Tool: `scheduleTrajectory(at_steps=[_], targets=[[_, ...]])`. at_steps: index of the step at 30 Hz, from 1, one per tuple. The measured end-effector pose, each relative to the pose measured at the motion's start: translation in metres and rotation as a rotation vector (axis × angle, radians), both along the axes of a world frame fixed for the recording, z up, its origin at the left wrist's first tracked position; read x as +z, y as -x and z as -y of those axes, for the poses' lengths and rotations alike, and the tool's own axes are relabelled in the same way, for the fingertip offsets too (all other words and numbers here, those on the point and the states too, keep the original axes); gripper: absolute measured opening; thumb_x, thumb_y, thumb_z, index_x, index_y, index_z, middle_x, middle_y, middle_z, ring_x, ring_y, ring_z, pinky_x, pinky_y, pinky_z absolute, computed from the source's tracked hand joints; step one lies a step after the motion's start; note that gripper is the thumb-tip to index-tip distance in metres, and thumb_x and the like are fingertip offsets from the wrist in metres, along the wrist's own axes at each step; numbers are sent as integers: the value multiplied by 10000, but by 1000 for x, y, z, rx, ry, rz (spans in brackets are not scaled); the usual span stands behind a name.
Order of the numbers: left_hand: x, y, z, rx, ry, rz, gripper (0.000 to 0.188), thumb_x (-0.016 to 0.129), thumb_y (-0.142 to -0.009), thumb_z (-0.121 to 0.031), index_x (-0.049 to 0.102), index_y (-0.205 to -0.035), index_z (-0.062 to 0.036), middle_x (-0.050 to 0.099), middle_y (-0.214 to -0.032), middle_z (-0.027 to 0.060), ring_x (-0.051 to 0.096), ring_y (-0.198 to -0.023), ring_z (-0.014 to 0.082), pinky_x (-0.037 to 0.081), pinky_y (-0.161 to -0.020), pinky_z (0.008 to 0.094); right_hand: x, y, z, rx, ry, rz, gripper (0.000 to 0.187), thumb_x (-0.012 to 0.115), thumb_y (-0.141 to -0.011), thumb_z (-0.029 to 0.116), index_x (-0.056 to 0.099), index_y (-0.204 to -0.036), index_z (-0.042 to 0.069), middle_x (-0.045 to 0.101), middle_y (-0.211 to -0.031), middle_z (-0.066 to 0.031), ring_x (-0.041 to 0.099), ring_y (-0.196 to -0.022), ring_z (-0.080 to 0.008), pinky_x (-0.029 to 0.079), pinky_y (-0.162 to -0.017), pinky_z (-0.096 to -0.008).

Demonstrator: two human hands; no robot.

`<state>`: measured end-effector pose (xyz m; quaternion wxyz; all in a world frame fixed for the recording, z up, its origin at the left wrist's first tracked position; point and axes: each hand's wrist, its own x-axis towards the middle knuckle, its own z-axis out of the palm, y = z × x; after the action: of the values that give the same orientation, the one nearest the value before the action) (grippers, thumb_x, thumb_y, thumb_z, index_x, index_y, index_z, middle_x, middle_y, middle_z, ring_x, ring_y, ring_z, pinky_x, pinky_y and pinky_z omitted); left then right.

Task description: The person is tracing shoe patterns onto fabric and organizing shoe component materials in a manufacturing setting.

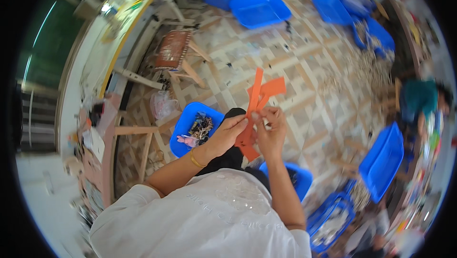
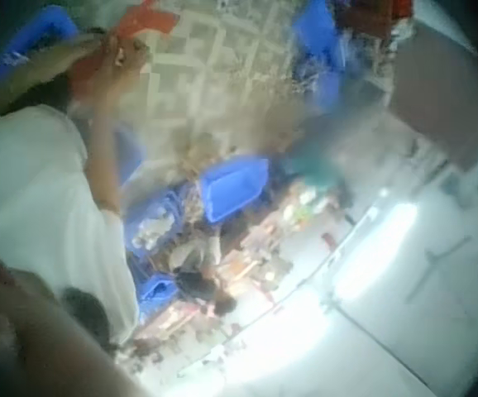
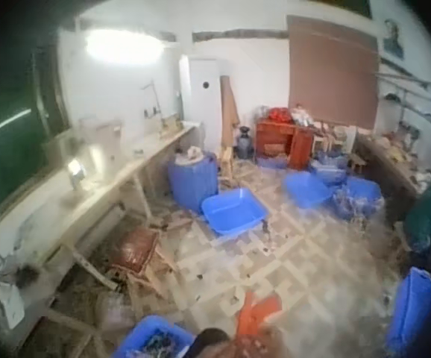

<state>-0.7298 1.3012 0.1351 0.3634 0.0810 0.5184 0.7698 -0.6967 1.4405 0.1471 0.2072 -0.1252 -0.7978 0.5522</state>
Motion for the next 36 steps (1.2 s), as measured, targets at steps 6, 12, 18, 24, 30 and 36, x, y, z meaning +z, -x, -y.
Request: scheduleTrajectory(at_steps=[6, 12, 18, 24, 30, 36], targets=[[-4, 107, 28, 41, -83, 124, 300, 366, -1019, -220, 513, -1141, 11, 623, -956, 75, 629, -863, 171, 518, -817, 317, -25, 128, 2, 423, 781, 509, 106, 676, -845, 87, 655, -900, -1, 598, -851, -18, 559, -741, -87, 450, -613, -246], [-58, 285, 57, 132, -67, 223, 274, 404, -1009, -302, 505, -968, -51, 501, -749, 13, 530, -658, 119, 540, -729, 332, -104, 325, 36, 510, 394, 261, 109, 689, -833, 75, 684, -922, 13, 625, -782, -15, 559, -691, -71, 456, -599, -233], [-46, 449, 152, 422, -97, 118, 278, 435, -991, -329, 494, -984, -57, 456, -715, 0, 507, -619, 124, 542, -699, 380, -53, 549, 120, 836, 308, 425, 201, 622, -888, 178, 671, -985, 9, 670, -838, -43, 588, -748, -88, 469, -661, -239], [-36, 494, 250, 1031, -368, 237, 184, 478, -969, -251, 500, -986, -69, 467, -717, 11, 522, -665, 163, 525, -771, 440, -52, 741, 183, 1077, -224, 237, 219, 632, -855, 188, 659, -1014, 40, 673, -827, -78, 611, -714, -134, 478, -662, -285], [-53, 502, 258, 1574, -334, 179, 180, 534, -947, -253, 503, -969, -77, 459, -749, 13, 501, -688, 166, 493, -827, 443, -79, 1014, 284, 1035, -594, -198, 162, 599, -809, 136, 673, -939, 72, 657, -947, -133, 629, -877, -309, 496, -752, -390], [-59, 597, 218, 1925, -638, 132, 127, 486, -972, -214, 505, -980, -88, 412, -738, -3, 454, -698, 138, 463, -799, 354, -140, 1224, 377, 939, -952, -260, 256, 592, -811, 126, 587, -1067, 110, 593, -1103, -120, 612, -922, -336, 500, -766, -451]])
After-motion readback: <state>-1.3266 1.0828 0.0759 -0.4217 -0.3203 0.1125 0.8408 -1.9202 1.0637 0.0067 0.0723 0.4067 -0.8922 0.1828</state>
